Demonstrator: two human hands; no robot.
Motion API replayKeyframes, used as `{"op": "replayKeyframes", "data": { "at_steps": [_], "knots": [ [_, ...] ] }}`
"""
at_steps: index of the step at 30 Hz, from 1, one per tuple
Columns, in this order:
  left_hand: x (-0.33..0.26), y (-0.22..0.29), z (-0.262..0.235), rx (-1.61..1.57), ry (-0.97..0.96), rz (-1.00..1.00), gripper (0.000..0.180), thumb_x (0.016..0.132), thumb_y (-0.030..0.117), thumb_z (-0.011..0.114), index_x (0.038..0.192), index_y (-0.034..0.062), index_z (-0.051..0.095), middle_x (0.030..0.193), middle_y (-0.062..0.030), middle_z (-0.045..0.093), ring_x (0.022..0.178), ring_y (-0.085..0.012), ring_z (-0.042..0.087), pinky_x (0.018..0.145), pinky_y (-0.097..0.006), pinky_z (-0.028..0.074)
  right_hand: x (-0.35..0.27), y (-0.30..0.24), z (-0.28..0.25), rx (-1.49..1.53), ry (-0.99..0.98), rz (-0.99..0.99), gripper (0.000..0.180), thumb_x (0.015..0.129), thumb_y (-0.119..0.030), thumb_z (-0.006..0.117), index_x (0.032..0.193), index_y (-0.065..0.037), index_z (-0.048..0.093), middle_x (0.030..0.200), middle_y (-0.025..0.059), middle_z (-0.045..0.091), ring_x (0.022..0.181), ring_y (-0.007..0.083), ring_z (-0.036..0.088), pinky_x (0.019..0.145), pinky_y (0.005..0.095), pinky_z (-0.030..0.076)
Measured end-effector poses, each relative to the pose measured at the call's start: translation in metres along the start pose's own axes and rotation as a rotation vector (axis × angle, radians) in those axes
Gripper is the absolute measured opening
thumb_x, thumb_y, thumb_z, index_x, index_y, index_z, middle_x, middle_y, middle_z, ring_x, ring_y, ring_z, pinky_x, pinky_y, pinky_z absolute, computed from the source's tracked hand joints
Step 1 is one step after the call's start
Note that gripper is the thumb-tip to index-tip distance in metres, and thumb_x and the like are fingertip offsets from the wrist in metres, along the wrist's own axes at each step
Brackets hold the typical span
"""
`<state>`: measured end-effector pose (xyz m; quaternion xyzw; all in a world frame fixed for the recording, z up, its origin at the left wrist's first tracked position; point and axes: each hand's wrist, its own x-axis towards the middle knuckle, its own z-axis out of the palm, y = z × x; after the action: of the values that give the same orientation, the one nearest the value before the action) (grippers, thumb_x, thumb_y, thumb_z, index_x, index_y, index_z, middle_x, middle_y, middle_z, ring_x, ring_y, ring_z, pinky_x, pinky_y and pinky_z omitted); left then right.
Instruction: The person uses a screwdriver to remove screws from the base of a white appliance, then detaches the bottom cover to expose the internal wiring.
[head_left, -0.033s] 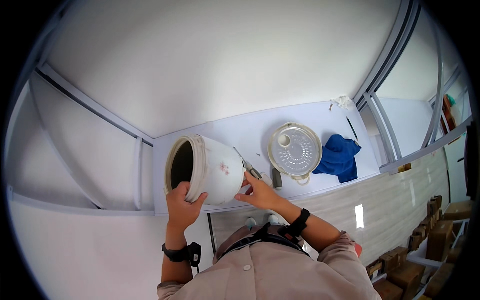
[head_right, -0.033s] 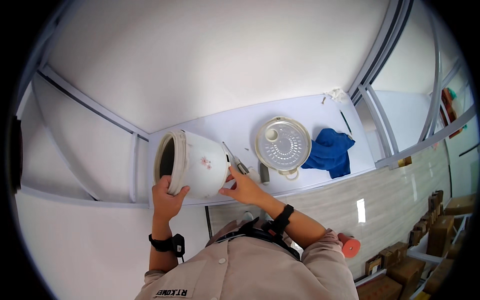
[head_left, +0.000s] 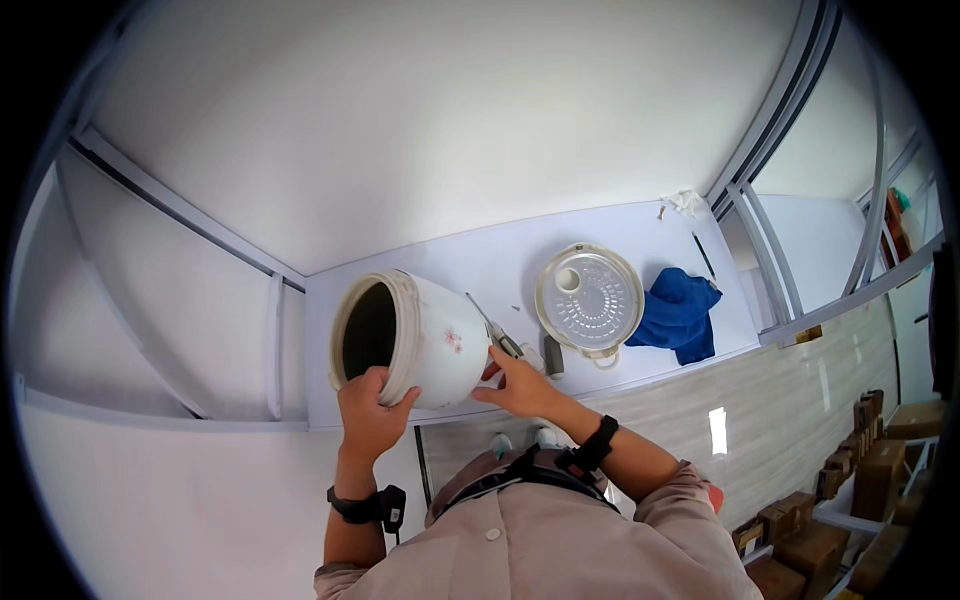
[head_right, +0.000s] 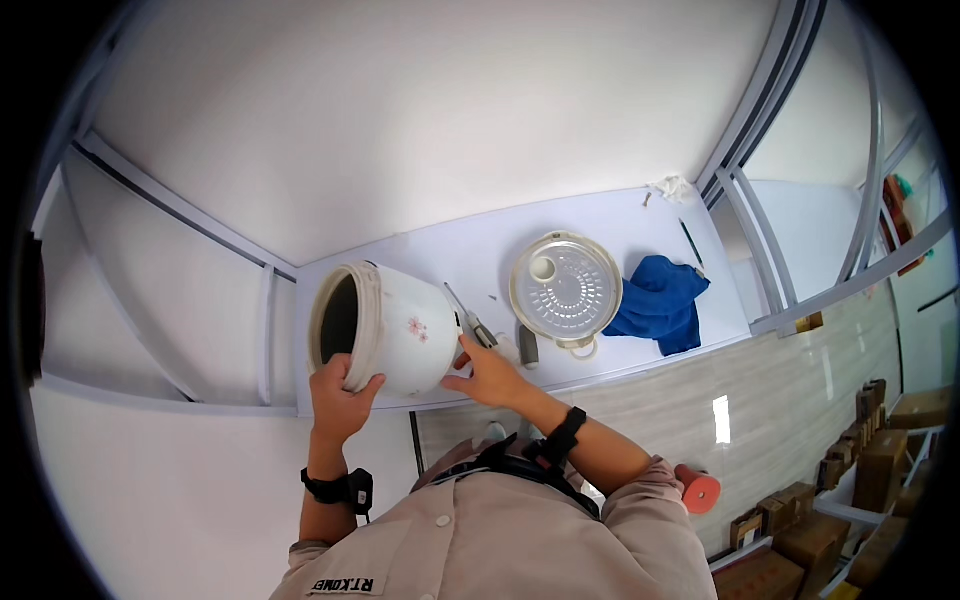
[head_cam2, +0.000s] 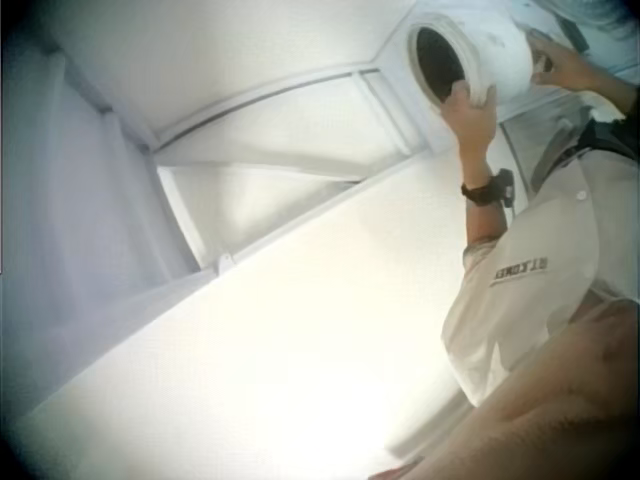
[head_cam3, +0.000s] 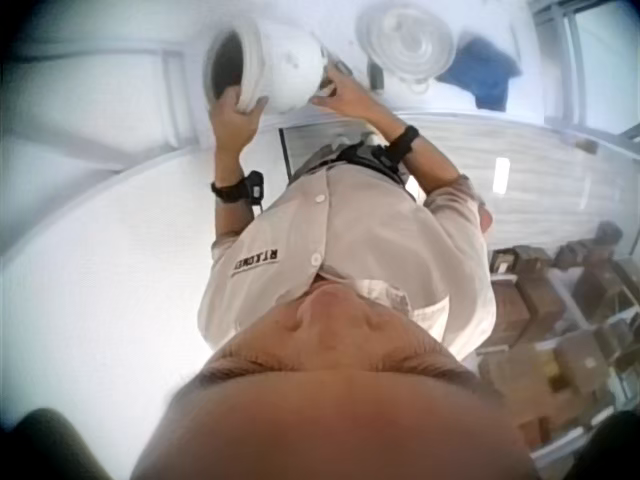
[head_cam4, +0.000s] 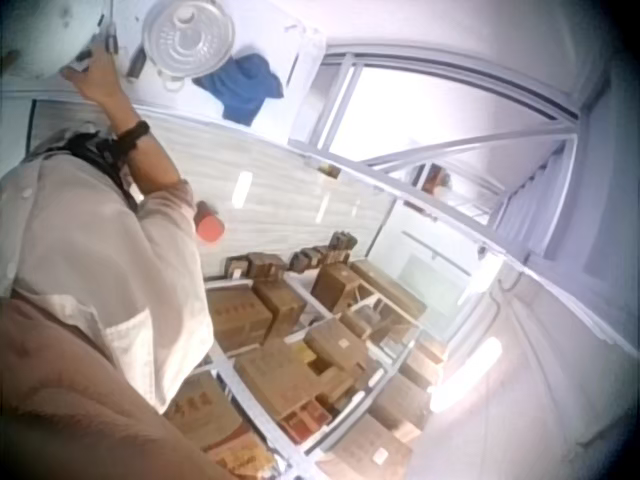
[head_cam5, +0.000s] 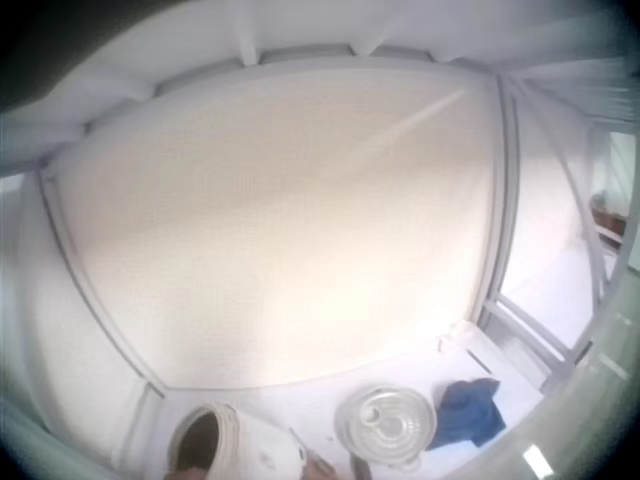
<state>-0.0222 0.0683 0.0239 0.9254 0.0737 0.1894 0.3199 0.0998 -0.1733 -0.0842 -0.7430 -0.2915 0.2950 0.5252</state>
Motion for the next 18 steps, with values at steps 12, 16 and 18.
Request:
{"op": "replayKeyframes", "data": {
  "at_steps": [12,16,18],
  "knots": [
    [-0.013,-0.004,0.023,0.245,-0.116,0.399,0.023,0.07,0.012,0.087,0.086,0.0093,0.071,0.068,-0.0073,0.069,0.062,-0.0321,0.065,0.064,-0.041,0.051,0.001,0.039,0.004,-0.788,0.496,-0.016,0.038,0.083,-0.027,0.083,0.111,-0.007,0.067,0.103,0.0112,0.063,0.099,0.0323,0.068,0.073,0.0448,0.06],
    [-0.012,0.001,0.023,0.26,-0.176,0.413,0.022,0.073,0.014,0.087,0.086,0.0089,0.07,0.071,-0.0084,0.07,0.065,-0.0322,0.067,0.068,-0.041,0.051,0.018,0.047,0.003,-0.814,0.48,0.002,0.037,0.082,-0.028,0.082,0.108,-0.007,0.066,0.102,0.0108,0.064,0.1,0.0313,0.068,0.073,0.0449,0.06],
    [-0.012,0.005,0.024,0.271,-0.212,0.418,0.022,0.074,0.016,0.087,0.086,0.0088,0.069,0.071,-0.009,0.071,0.065,-0.0324,0.067,0.068,-0.041,0.051,0.025,0.05,0.001,-0.832,0.454,0.025,0.036,0.083,-0.028,0.082,0.106,-0.007,0.066,0.101,0.0104,0.066,0.099,0.031,0.069,0.074,0.0444,0.06]
  ]
}}
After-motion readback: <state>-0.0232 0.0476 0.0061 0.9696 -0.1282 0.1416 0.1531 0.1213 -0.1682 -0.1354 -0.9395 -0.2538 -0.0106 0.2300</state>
